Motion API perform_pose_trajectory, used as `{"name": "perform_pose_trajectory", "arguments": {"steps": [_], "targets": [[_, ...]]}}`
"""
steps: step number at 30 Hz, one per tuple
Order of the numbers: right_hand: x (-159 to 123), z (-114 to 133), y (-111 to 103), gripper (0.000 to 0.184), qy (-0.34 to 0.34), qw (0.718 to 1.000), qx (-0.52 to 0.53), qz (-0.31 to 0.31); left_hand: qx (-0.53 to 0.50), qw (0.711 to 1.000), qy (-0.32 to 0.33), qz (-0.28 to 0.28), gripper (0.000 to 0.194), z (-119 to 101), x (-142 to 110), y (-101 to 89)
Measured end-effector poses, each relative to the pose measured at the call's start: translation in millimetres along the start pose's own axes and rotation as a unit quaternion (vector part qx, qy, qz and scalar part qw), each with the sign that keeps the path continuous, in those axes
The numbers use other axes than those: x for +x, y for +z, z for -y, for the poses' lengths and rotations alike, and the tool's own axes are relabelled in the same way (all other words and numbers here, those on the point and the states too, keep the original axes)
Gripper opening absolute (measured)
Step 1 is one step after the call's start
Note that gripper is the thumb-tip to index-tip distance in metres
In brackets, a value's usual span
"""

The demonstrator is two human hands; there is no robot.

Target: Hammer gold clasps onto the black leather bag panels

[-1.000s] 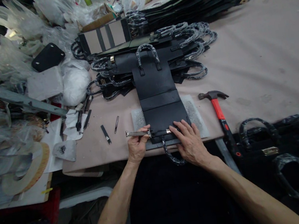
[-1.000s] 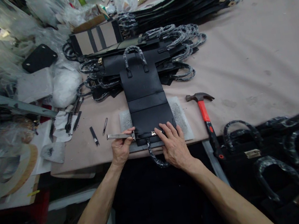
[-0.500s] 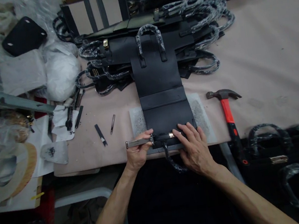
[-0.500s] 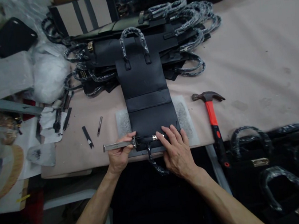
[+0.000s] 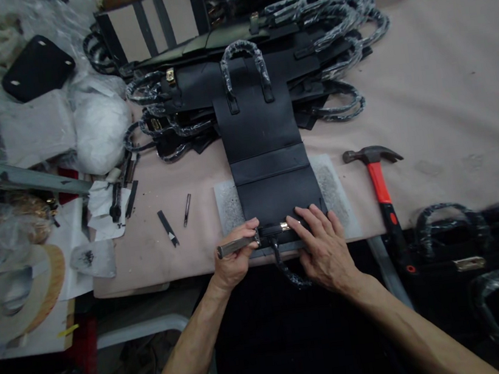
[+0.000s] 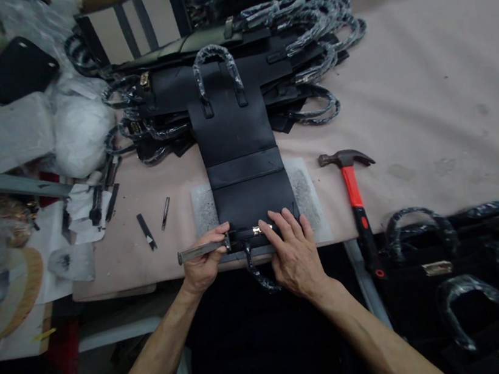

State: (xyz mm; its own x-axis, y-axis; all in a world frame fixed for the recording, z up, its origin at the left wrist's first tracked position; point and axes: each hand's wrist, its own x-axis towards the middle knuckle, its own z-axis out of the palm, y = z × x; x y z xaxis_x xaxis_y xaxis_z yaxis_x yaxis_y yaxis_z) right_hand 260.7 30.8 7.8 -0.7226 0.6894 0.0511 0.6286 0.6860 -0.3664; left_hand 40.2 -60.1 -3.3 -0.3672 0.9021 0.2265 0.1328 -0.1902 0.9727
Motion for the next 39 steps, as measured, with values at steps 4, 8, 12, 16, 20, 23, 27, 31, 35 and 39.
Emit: {"name": "perform_pose_trajectory", "arguments": {"steps": [4, 8, 12, 16, 20, 23, 27, 31, 35, 39], "targets": [[-0.6, -0.6, 0.4, 0.080, -0.002, 1.000, -0.002, -0.003, 0.015, 1.000, 0.004, -0.003, 0.019, 0.4, -0.8, 2.3], [-0.8, -1.0, 0.3, 0.079, -0.004, 1.000, -0.003, -0.002, 0.019, 1.000, -0.004, -0.017, 0.017, -0.1, -1.0, 3.6], [-0.3, -0.8, -0.9, 0.078, -0.002, 1.000, 0.000, -0.001, 0.024, 1.000, 0.002, -0.019, 0.018, -1.0, 0.7, 2.6], [-0.1, -0.7, -1.6, 0.077, -0.002, 1.000, 0.003, 0.001, 0.036, 0.999, 0.009, -0.015, 0.020, -0.5, 1.4, 1.4], [-0.1, -0.6, -1.6, 0.077, -0.002, 1.000, 0.002, -0.001, 0.032, 0.999, 0.012, -0.016, 0.021, 0.3, 0.1, 2.0], [-0.3, -0.5, -1.5, 0.076, -0.001, 1.000, 0.003, -0.005, 0.034, 0.999, 0.010, -0.017, 0.020, 0.3, -0.6, 2.5], [-0.2, 0.1, -1.3, 0.078, -0.001, 1.000, 0.005, -0.009, 0.043, 0.999, 0.008, -0.012, 0.019, 0.9, -0.6, 2.5], [0.4, 0.5, -1.3, 0.078, 0.002, 1.000, 0.004, -0.004, 0.052, 0.998, 0.018, -0.002, 0.021, 2.6, -0.1, 2.4], [0.4, 0.2, -1.4, 0.079, 0.002, 1.000, 0.006, -0.002, 0.075, 0.996, 0.035, 0.017, 0.019, 5.3, 0.8, 3.2], [-0.1, 0.2, -1.4, 0.078, 0.001, 1.000, 0.008, -0.008, 0.112, 0.991, 0.069, 0.012, 0.021, 6.8, -0.5, 5.8]]}}
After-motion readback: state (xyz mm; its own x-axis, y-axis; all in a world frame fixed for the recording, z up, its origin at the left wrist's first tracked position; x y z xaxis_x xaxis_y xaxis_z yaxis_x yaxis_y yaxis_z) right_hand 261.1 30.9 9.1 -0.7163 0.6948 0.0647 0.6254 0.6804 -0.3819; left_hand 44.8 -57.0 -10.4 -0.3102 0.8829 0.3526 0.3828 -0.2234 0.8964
